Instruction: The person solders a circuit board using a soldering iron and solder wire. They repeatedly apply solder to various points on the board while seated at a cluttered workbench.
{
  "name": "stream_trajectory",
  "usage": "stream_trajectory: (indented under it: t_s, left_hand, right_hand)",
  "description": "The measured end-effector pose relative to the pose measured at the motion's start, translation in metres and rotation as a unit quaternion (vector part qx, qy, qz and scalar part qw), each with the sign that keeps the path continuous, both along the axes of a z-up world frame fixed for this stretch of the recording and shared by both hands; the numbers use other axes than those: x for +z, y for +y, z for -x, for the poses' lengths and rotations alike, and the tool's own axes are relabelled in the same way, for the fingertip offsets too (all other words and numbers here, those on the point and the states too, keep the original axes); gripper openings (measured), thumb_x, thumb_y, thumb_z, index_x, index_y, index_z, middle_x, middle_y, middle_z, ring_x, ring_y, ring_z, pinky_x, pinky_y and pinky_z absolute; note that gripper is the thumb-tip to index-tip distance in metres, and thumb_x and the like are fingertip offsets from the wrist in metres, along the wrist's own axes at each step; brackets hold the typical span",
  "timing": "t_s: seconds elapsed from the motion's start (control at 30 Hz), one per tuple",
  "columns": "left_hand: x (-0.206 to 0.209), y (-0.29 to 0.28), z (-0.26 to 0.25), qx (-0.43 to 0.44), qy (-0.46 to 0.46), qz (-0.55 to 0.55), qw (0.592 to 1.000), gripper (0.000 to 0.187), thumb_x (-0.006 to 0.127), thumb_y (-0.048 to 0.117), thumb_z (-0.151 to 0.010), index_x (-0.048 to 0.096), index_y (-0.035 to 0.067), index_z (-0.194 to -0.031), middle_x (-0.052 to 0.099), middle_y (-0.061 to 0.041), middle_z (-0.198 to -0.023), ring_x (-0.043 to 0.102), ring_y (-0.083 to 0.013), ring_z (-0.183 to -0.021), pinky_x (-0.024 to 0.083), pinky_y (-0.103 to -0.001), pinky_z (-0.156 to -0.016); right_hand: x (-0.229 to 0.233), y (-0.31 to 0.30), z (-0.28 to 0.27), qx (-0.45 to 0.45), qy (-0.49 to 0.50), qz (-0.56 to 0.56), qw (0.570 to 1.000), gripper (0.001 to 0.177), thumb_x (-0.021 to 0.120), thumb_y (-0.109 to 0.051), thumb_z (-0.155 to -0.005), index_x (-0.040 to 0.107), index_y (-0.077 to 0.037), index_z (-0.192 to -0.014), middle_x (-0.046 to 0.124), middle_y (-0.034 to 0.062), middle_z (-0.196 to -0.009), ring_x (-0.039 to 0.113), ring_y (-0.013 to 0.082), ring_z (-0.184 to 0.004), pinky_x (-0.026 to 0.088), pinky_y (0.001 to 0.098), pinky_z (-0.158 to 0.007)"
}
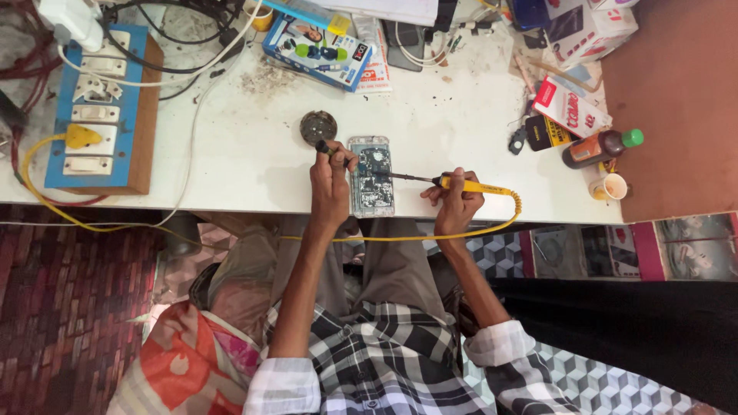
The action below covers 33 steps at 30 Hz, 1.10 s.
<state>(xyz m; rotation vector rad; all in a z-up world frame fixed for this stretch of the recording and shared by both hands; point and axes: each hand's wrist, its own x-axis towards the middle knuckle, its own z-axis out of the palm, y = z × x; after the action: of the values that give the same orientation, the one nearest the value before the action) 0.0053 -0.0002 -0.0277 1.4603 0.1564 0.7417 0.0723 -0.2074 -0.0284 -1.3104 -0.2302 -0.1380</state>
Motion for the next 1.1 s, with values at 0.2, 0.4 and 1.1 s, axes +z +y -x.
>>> stream_trajectory:
  t_s: [0.2, 0.4, 1.1]
  left_hand:
    - [-0.003, 0.0, 0.0, 0.006, -0.002, -0.014, 1.0, 0.037, 0.037, 0.038, -0.115, 0.045, 0.002, -0.107, 0.056, -0.007, -0.08, 0.052, -0.0141, -0.076, 0.046, -0.033, -0.073]
    - [-0.001, 0.0, -0.002, 0.01, -0.012, -0.009, 1.0, 0.039, 0.038, 0.038, -0.116, 0.045, 0.001, -0.107, 0.056, -0.008, -0.079, 0.052, -0.0143, -0.076, 0.047, -0.033, -0.074]
    - [0.008, 0.0, -0.005, 0.004, 0.02, -0.008, 1.0, 0.039, 0.038, 0.039, -0.112, 0.049, 0.002, -0.109, 0.058, -0.006, -0.078, 0.054, -0.0136, -0.073, 0.047, -0.031, -0.071]
  right_hand:
    - [-0.004, -0.002, -0.005, -0.003, 0.035, 0.008, 0.999, 0.032, 0.053, -0.025, -0.111, 0.052, -0.001, -0.09, 0.056, 0.0083, -0.066, 0.062, 0.018, -0.054, 0.047, 0.0279, -0.049]
    - [0.001, -0.001, -0.001, 0.0, 0.028, 0.009, 1.0, 0.03, 0.052, -0.023, -0.11, 0.051, -0.001, -0.088, 0.056, 0.0084, -0.067, 0.061, 0.0178, -0.053, 0.046, 0.0285, -0.048]
    - [0.003, -0.003, -0.003, 0.018, 0.039, 0.009, 0.999, 0.031, 0.053, -0.023, -0.109, 0.048, -0.002, -0.087, 0.054, 0.0075, -0.068, 0.058, 0.0169, -0.052, 0.047, 0.0287, -0.048]
